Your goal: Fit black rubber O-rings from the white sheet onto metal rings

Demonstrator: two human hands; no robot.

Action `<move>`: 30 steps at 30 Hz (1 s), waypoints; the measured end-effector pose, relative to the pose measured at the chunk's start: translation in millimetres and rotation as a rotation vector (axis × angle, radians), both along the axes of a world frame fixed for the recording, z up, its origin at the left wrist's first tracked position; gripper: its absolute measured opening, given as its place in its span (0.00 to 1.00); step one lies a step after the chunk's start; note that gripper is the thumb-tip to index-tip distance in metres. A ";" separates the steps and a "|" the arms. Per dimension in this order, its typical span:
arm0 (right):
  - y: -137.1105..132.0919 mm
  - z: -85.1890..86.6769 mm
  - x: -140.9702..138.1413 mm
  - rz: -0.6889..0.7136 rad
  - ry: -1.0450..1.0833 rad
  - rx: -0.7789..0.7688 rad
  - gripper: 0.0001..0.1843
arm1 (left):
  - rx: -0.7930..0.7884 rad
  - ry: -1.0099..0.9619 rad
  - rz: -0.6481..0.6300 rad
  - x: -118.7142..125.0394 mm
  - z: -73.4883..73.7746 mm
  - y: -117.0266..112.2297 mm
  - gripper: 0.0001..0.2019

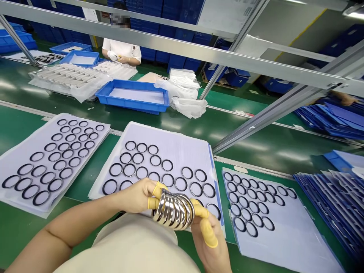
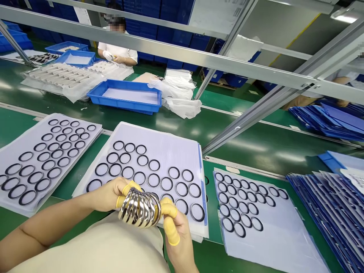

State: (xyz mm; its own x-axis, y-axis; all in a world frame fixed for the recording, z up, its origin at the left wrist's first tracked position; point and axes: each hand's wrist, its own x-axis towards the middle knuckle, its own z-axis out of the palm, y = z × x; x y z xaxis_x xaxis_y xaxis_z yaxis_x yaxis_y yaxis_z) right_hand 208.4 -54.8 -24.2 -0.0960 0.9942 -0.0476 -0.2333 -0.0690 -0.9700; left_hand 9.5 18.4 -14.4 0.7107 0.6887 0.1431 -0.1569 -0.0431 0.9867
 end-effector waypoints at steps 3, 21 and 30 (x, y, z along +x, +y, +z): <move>4.1 -6.6 1.0 0.055 -0.066 0.000 0.13 | 0.148 0.133 0.108 1.3 -3.4 -0.1 0.14; 47.1 -41.0 -26.7 -0.010 -0.280 -0.001 0.08 | 0.257 0.471 0.428 24.6 -51.3 2.0 0.13; 118.1 -62.8 -13.4 -0.215 -0.469 0.054 0.20 | -0.035 0.191 0.667 -7.8 -76.5 3.2 0.14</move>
